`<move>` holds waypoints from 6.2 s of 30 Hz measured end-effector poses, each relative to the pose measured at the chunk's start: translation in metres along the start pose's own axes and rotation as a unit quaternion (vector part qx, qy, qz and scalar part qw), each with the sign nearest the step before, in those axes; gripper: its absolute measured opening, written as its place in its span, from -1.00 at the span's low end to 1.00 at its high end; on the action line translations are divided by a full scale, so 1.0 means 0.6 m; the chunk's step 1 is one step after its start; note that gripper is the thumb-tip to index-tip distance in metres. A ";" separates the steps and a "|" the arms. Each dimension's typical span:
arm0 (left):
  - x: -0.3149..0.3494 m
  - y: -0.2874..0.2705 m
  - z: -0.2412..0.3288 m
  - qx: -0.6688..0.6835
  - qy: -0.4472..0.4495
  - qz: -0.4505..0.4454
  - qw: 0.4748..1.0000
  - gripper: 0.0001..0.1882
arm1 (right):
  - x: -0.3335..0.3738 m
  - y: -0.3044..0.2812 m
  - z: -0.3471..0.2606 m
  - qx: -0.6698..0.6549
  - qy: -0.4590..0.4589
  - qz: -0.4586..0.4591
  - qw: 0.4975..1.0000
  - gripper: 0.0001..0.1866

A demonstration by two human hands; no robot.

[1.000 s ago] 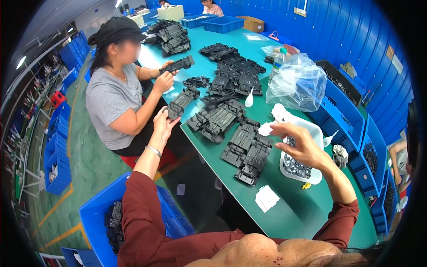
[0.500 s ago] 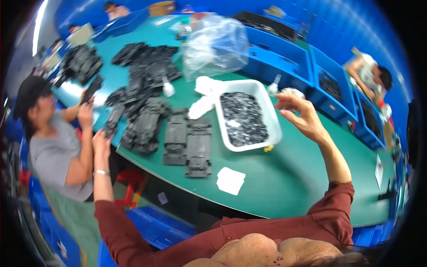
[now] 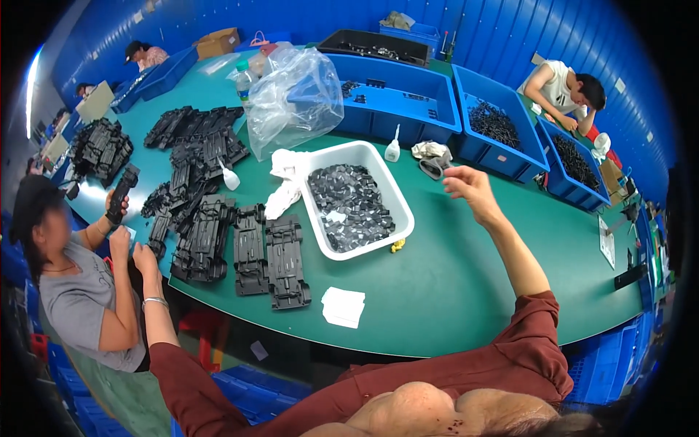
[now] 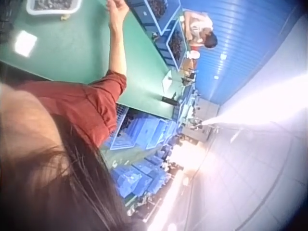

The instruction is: Assemble small plastic components onto a toy car chassis at a factory workbench.

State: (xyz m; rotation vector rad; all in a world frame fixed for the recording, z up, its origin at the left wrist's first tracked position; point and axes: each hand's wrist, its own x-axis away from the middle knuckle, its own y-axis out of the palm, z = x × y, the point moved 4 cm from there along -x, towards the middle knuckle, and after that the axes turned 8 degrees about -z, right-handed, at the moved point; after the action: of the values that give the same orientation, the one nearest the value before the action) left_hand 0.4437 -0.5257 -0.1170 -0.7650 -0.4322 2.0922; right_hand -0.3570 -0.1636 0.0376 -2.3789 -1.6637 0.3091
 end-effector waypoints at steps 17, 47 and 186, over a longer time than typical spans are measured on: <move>0.187 -0.153 0.262 0.141 0.022 -0.008 0.990 -0.51 | -0.087 0.079 -0.039 0.095 -0.159 0.070 0.980 -0.60; 0.177 0.154 0.549 -0.189 0.092 -0.255 0.944 -0.67 | -0.019 0.214 -0.146 0.016 -0.214 -0.222 0.951 -0.74; 0.939 -0.062 0.218 0.110 0.010 -0.352 0.929 -0.82 | 0.210 0.285 -0.074 -0.219 0.053 -0.327 0.918 -0.60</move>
State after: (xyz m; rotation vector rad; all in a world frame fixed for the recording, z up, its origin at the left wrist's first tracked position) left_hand 0.1233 -0.0508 -0.2037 -0.4077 -0.3793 1.4223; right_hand -0.1485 -0.1050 0.0233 -1.8596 -2.5366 -0.3381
